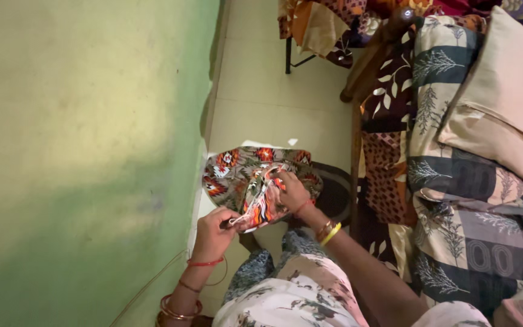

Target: The person folds a patterned blanket and a pillowcase by hand, then places several folded items onto a bed.

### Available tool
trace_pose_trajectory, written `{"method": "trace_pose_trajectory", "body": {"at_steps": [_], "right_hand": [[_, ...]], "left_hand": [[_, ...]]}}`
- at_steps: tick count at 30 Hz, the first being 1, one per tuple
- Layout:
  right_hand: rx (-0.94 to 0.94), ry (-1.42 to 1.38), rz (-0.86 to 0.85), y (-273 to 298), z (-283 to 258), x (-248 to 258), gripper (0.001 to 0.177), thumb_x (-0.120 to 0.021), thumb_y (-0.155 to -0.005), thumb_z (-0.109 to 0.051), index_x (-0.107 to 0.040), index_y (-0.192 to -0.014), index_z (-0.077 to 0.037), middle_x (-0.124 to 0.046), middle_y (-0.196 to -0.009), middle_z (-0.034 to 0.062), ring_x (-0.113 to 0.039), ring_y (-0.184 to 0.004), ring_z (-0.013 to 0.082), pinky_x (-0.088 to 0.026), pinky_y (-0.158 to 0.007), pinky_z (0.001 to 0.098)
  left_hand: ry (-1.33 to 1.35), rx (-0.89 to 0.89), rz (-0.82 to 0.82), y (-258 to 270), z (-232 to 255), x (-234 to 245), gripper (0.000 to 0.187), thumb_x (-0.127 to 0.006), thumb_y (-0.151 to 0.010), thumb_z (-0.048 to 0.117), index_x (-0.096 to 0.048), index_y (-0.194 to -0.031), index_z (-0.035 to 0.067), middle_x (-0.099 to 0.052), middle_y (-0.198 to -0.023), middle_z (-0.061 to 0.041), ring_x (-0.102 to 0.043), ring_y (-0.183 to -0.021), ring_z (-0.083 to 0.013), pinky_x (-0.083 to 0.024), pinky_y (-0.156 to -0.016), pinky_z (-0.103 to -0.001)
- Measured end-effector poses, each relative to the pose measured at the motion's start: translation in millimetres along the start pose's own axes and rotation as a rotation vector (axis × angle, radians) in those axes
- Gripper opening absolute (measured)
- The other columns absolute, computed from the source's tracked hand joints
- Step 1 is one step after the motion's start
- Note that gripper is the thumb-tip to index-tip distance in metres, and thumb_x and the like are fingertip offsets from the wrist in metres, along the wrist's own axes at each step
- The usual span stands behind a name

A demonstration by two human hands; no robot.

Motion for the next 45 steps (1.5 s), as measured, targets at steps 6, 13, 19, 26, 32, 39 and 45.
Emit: {"method": "trace_pose_trajectory", "body": {"at_steps": [6,13,19,26,32,39,45], "right_hand": [[0.274,0.224,-0.238,-6,-8,-21,0.052,-0.084,-0.061,-0.017,-0.070,-0.110,-0.011,-0.056,-0.125,0.0227,-0.057,-0.111,0.0445,-0.052,-0.090,0.0479],[0.307,0.145,-0.304,37,-43,-9,0.034,-0.071,-0.078,-0.012,-0.063,-0.110,-0.009,-0.066,-0.118,0.0136,-0.066,-0.109,0.0345,-0.055,-0.093,0.0422],[0.265,0.013,-0.342,70,-42,-22,0.036,-0.061,-0.082,-0.025,-0.061,-0.113,-0.007,-0.067,-0.102,0.0165,-0.064,-0.098,0.0347,-0.053,-0.088,0.0460],[-0.176,0.522,-0.493,55,14,-51,0.044,-0.050,-0.097,-0.052,-0.068,-0.125,-0.023,-0.073,-0.105,0.0136,-0.067,-0.102,0.0360,-0.047,-0.087,0.0557],[-0.329,0.781,-0.711,37,46,-46,0.048,-0.069,-0.087,-0.053,-0.072,-0.121,-0.019,-0.071,-0.119,0.0084,-0.068,-0.115,0.0303,-0.048,-0.094,0.0601],[-0.543,0.858,-0.496,22,121,-39,0.071,-0.080,-0.077,-0.044,-0.056,-0.142,-0.030,-0.059,-0.135,0.0110,-0.059,-0.124,0.0355,-0.053,-0.085,0.0589],[-0.681,0.437,-0.191,21,133,-20,0.046,-0.080,-0.083,-0.050,-0.079,-0.110,-0.013,-0.077,-0.114,0.0206,-0.073,-0.102,0.0354,-0.060,-0.087,0.0431]], "left_hand": [[-0.035,-0.092,0.106,-2,18,34,0.022,-0.083,-0.069,-0.003,-0.072,-0.088,0.001,-0.066,-0.074,-0.008,-0.064,-0.061,-0.0155,-0.048,-0.055,-0.028],[-0.059,-0.055,0.292,5,27,79,0.018,-0.074,-0.074,-0.011,-0.072,-0.088,0.001,-0.065,-0.076,-0.007,-0.061,-0.063,-0.0138,-0.048,-0.058,-0.027],[-0.061,-0.060,0.287,7,46,92,0.018,-0.077,-0.073,-0.009,-0.071,-0.087,0.001,-0.066,-0.077,-0.005,-0.059,-0.062,-0.0130,-0.046,-0.057,-0.027],[-0.067,-0.130,0.268,18,67,107,0.019,-0.073,-0.074,-0.013,-0.071,-0.087,0.000,-0.067,-0.080,-0.006,-0.062,-0.068,-0.0132,-0.049,-0.062,-0.026],[-0.037,-0.152,0.277,30,76,127,0.021,-0.072,-0.074,-0.014,-0.071,-0.090,-0.001,-0.069,-0.083,-0.007,-0.063,-0.071,-0.0126,-0.049,-0.063,-0.025],[-0.047,-0.147,0.363,49,85,160,0.018,-0.073,-0.077,-0.014,-0.068,-0.090,-0.003,-0.067,-0.085,-0.006,-0.061,-0.074,-0.0109,-0.048,-0.067,-0.023],[-0.016,-0.122,0.387,62,88,174,0.019,-0.073,-0.077,-0.014,-0.067,-0.091,-0.003,-0.065,-0.086,-0.006,-0.060,-0.076,-0.0103,-0.047,-0.067,-0.022]]}}
Point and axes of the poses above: each hand's wrist, its own y-axis away from the middle knuckle, its own x-axis out of the back of the hand, z = x × y, the point moved 10 cm from there along -y, towards the middle knuckle
